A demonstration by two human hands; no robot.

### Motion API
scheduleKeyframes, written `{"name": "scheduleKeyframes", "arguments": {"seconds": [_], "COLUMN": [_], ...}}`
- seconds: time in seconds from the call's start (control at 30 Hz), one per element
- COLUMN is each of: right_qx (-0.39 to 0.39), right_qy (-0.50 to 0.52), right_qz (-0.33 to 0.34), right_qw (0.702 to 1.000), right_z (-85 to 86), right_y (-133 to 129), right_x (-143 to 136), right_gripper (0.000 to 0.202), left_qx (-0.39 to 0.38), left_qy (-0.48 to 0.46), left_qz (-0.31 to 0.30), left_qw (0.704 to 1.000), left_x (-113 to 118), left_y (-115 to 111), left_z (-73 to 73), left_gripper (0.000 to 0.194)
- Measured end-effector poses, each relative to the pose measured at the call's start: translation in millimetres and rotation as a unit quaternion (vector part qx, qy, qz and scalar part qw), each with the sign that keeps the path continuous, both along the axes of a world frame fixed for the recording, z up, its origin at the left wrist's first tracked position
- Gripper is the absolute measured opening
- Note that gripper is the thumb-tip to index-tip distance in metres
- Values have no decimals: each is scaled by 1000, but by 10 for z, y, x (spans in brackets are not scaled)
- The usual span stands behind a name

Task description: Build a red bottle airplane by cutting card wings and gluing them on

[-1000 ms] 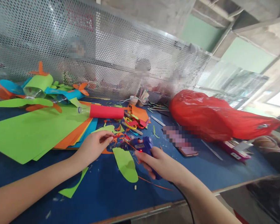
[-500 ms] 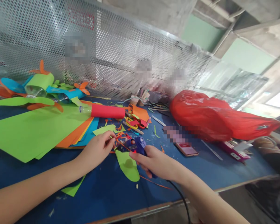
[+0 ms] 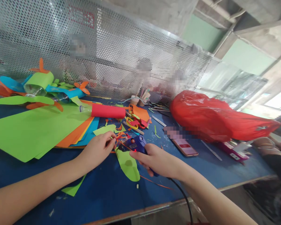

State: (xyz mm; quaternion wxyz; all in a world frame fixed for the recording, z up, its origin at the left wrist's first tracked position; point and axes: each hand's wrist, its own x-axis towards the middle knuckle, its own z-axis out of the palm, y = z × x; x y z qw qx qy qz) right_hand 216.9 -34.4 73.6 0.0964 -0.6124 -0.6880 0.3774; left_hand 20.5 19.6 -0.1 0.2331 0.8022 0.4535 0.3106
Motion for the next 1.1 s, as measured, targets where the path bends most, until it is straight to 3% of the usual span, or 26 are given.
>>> {"name": "scheduleKeyframes", "arguments": {"seconds": [0.43, 0.7, 1.1], "right_qx": [0, 1, 12], "right_qy": [-44, -26, -22], "right_qz": [3, 16, -1], "right_qw": [999, 1000, 1000], "right_z": [26, 51, 76], "right_y": [28, 5, 19], "right_x": [48, -13, 123], "right_gripper": [45, 45, 46], "left_qx": [-5, 14, 1], "left_qy": [-6, 8, 1], "left_qz": [-8, -5, -9], "left_qw": [1000, 1000, 1000], "left_x": [-6, 1, 0], "left_y": [12, 9, -1], "left_z": [-16, -12, -14], "left_gripper": [16, 16, 16]}}
